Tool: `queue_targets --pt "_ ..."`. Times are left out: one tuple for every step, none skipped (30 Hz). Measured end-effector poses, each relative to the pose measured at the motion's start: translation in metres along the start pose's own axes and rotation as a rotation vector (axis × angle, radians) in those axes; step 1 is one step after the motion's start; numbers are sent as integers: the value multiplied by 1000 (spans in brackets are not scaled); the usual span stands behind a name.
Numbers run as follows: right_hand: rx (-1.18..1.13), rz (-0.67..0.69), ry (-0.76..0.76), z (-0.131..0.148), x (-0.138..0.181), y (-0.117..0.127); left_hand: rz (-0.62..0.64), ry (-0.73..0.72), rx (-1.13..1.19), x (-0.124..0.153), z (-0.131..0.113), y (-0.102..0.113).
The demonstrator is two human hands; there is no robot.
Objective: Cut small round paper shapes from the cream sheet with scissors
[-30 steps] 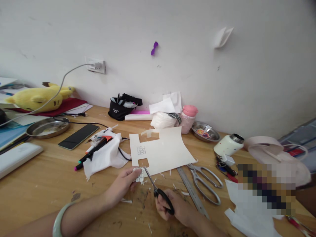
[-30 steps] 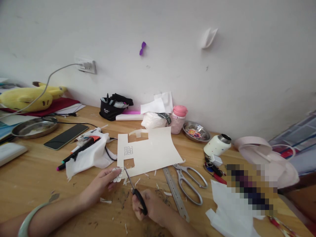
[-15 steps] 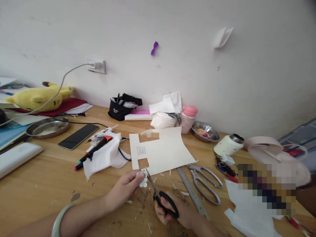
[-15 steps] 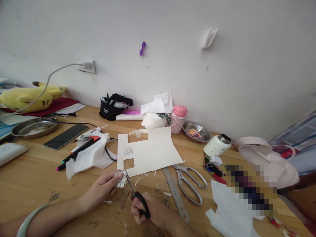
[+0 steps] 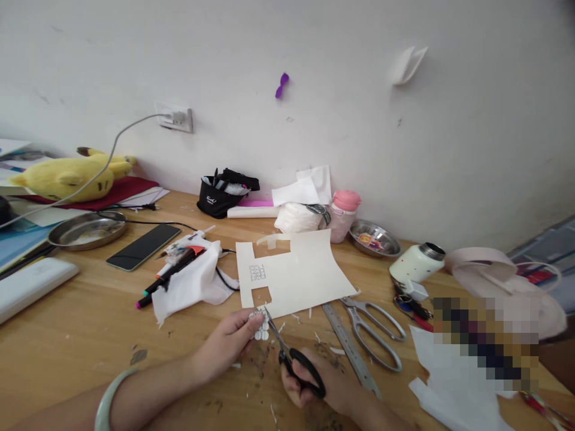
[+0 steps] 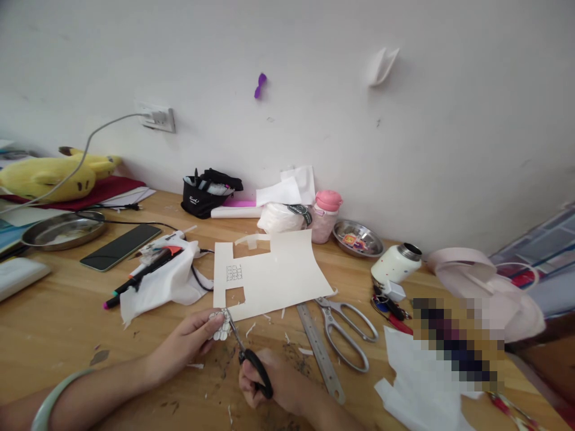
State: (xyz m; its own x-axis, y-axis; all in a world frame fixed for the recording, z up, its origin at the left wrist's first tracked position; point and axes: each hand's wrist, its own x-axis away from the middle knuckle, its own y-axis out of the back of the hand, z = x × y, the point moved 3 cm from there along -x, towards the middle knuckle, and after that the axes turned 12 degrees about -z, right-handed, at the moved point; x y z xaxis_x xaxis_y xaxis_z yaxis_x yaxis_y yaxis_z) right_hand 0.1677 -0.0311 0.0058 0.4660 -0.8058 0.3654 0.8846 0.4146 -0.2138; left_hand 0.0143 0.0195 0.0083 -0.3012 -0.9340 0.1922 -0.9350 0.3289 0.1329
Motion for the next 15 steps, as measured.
queue_targets --pt "12 4 4 1 0 0 -5 -10 -9 0 -1 0" --pt "25 8 11 1 0 -1 -6 -28 -21 1 -2 0" --pt "36 12 17 2 0 -1 -2 -49 -36 2 -4 0" --pt "44 17 17 1 0 -1 5 -68 -53 2 -5 0" --pt "51 20 17 0 -1 -1 14 -82 -72 3 -7 -1" --pt "54 20 18 -1 -1 -1 21 -92 -91 4 -9 -1" --pt "55 19 20 -2 -1 0 28 -96 -104 5 -10 -2" --pt "47 18 23 -3 -1 0 34 -96 -113 6 -11 -3" --pt "33 13 29 -3 -2 0 40 -94 -116 6 -11 -3" --pt "21 6 38 -4 -2 0 50 -93 -117 7 -11 -4" --pt "10 4 45 -4 -2 1 62 -93 -119 7 -11 -4" --pt "1 1 50 -5 -2 1 74 -92 -123 8 -10 -5" --pt "-3 0 53 -5 -2 1 88 -92 -129 8 -10 -5" --pt "0 1 55 -5 -3 1 101 -92 -133 9 -10 -6" --pt "1 3 56 -5 -3 1 111 -88 -132 9 -9 -6"
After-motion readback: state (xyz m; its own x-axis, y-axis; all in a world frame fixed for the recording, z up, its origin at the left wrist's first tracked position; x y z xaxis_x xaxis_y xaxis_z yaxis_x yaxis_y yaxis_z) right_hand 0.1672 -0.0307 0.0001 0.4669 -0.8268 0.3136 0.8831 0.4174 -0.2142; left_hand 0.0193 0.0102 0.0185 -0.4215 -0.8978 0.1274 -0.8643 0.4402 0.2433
